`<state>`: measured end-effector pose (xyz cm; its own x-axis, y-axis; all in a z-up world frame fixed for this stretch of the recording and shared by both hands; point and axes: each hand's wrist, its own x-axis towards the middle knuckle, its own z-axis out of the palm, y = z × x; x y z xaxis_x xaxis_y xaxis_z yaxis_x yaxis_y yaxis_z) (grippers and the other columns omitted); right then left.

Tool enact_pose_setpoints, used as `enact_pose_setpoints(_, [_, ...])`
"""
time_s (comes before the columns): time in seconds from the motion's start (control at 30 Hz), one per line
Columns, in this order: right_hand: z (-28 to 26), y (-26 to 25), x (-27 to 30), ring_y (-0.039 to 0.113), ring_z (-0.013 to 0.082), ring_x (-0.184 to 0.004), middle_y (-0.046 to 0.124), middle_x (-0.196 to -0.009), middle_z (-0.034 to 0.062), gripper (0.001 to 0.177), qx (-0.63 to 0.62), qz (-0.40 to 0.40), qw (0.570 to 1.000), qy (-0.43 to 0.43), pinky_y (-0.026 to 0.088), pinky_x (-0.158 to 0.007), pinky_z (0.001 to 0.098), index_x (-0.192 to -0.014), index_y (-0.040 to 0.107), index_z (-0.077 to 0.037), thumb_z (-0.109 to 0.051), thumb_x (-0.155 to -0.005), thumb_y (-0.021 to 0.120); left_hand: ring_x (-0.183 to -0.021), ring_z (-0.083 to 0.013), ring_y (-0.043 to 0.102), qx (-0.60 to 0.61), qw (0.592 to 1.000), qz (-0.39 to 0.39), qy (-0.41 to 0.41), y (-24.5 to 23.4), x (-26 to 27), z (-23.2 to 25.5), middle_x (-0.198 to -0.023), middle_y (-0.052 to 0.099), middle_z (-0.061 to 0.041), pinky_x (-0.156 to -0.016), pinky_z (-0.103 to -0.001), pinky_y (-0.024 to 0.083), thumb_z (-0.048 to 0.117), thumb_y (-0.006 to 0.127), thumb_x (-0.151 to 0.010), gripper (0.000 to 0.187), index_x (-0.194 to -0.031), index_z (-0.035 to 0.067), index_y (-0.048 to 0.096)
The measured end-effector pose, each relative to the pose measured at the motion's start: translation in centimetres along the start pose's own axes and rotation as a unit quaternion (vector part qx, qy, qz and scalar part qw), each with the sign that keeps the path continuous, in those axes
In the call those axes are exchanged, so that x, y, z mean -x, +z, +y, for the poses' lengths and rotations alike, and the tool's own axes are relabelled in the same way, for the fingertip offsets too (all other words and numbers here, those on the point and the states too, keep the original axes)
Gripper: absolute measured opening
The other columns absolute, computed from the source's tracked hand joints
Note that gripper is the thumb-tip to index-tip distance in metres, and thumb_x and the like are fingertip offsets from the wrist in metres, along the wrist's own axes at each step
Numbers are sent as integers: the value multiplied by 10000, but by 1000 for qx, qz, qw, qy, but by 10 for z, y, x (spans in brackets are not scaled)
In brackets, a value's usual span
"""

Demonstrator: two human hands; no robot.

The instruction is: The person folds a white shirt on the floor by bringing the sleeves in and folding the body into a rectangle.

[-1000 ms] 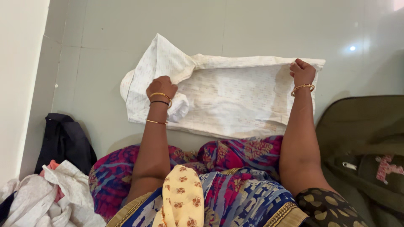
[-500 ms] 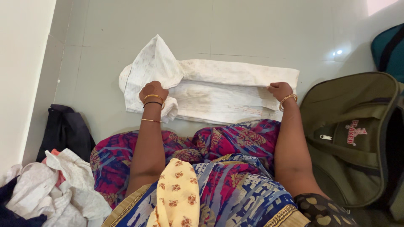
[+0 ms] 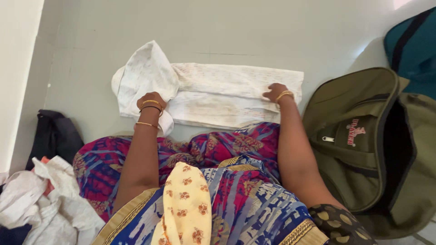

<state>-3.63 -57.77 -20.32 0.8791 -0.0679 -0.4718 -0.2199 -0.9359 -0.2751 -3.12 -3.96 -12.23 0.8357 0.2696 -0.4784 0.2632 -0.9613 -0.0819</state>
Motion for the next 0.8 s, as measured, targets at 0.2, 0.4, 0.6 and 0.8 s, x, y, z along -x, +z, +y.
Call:
enact_pose_setpoints(0.2, [-58,21,27,600,421,-1271,571,-1427,248,671,22,-5,999,-49,498,-1093,473,-1465,575,-198,-407,-852,751,-1436,-313,446,-26,983,9,181,0,-18,53,-1563,467,-109,-1135,-527,418,405,659,-921,500,-1373,191,644])
enact_pose_setpoints(0.4, [-87,46,35,223,595,-1470,127,-1660,268,1150,143,-139,980,-3,359,-1128,683,-1649,98,-278,-597,-787,789,-1562,-381,110,-54,975,-8,216,44,-65,39,-1703,121,-123,-1170,-679,295,417,734,-873,749,-1539,364,394])
enact_pose_setpoints(0.6, [-84,59,-14,44,617,-1503,-51,-1671,338,1236,170,-124,977,25,238,-1180,696,-1650,54,-144,-721,-786,722,-1495,-534,163,-25,981,-142,133,50,-55,39,-1643,92,-325,-1124,-636,361,519,761,-868,958,-1615,332,191])
enact_pose_setpoints(0.8, [-77,55,-27,-32,632,-1502,-59,-1654,369,1330,191,-93,977,22,133,-1214,690,-1651,26,-79,-768,-753,724,-1383,-399,601,160,978,14,134,5,-68,7,-1500,644,-186,-1144,-499,486,514,610,-968,529,-1351,156,675])
